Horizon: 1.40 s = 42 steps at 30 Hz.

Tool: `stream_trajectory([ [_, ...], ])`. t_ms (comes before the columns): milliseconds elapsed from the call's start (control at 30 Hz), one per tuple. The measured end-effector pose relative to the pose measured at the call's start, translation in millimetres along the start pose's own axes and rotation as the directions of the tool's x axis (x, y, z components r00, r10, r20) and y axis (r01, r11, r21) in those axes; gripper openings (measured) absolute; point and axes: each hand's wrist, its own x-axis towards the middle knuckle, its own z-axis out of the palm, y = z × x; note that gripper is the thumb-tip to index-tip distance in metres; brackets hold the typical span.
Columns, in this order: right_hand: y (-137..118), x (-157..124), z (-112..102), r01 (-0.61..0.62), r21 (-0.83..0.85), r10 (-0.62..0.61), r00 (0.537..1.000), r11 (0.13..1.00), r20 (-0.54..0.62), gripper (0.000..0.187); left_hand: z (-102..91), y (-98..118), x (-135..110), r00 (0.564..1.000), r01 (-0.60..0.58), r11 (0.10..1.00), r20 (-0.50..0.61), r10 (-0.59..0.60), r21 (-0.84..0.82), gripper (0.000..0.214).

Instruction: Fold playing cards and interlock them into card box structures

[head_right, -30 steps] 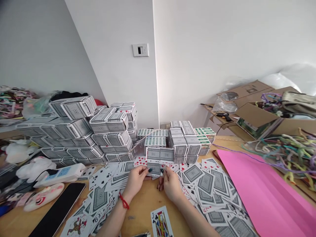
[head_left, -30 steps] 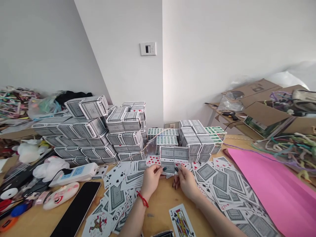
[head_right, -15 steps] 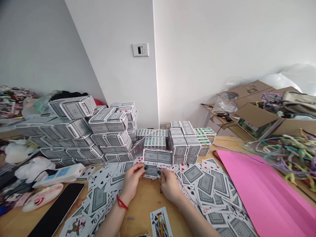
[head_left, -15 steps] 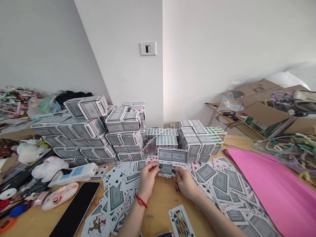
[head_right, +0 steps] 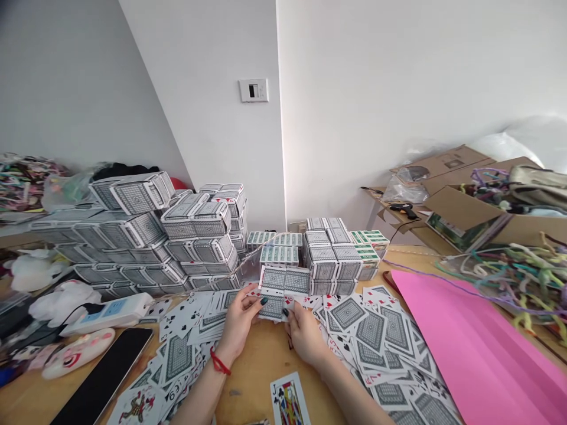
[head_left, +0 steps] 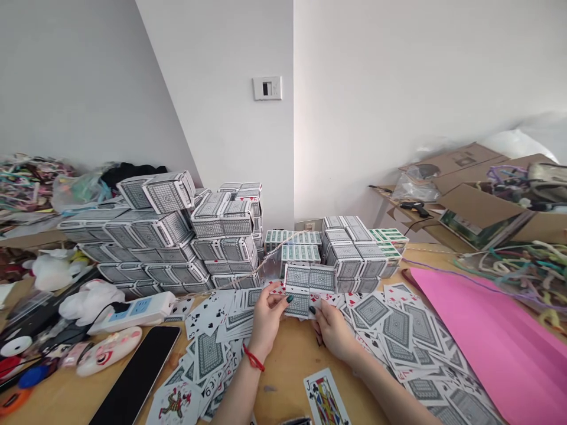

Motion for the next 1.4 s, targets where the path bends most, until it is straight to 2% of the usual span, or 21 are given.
stream_trajectory([
  [100,1.6,0.1,1.2,-0.001,-0.041,0.0,1.0,0.999,-0.008,0.023,5.5,0.6,-3.2,0.996,-0.048,0.997,0.083,0.043,0.059,0.03],
  [300,1.3,-1.6,2.3,0.002,-0.06,-0.002,1.0,0.998,0.0,0.024,14.1,3.0,-10.0,0.995,-0.101,0.972,0.018,0.1,0.212,0.024],
  [433,0.8,-0.9,2.7,0.026,-0.15,-0.029,0.999,0.988,-0.019,0.022,14.2,2.5,-13.1,0.992,-0.118,0.956,-0.014,0.126,0.268,0.028],
  [633,6.1,4.0,3.6,0.003,-0.259,-0.027,0.996,0.966,-0.089,0.018,16.6,3.4,-17.1,0.988,-0.15,0.945,0.006,0.155,0.292,0.037],
  [733,5.9,4.2,1.3,0.02,-0.284,-0.051,0.994,0.959,-0.101,0.017,14.2,10.4,-16.9,0.993,-0.116,0.957,0.0,0.121,0.265,0.03],
  [800,4.4,3.2,-0.6,0.048,-0.258,-0.069,0.995,0.965,-0.071,0.018,10.8,13.4,-15.7,0.996,-0.048,0.978,0.081,0.033,0.201,0.023],
  [867,2.4,2.3,-2.1,0.074,-0.2,-0.082,0.996,0.977,-0.033,0.021,7.4,13.0,-14.3,0.976,0.046,0.994,0.208,-0.067,0.104,0.028],
  [967,0.2,1.3,-2.5,0.053,-0.115,-0.06,0.997,0.992,-0.058,0.027,4.6,9.3,-13.6,0.957,0.083,0.993,0.271,-0.101,0.078,0.032],
  [1067,-1.1,0.1,-0.8,0.04,-0.094,-0.051,0.991,0.995,-0.126,0.029,4.5,10.1,-14.9,0.973,0.016,0.992,0.227,-0.044,0.122,0.027],
  [1167,-1.9,-1.5,2.0,0.047,-0.146,-0.071,0.984,0.988,-0.166,0.028,5.9,16.5,-16.8,0.985,-0.051,0.982,0.172,0.019,0.183,0.021],
  [1400,-7.5,-5.5,5.8,0.099,-0.324,-0.162,0.971,0.941,-0.175,0.016,12.3,18.4,-17.9,0.98,-0.189,0.927,0.117,0.159,0.325,0.019],
])
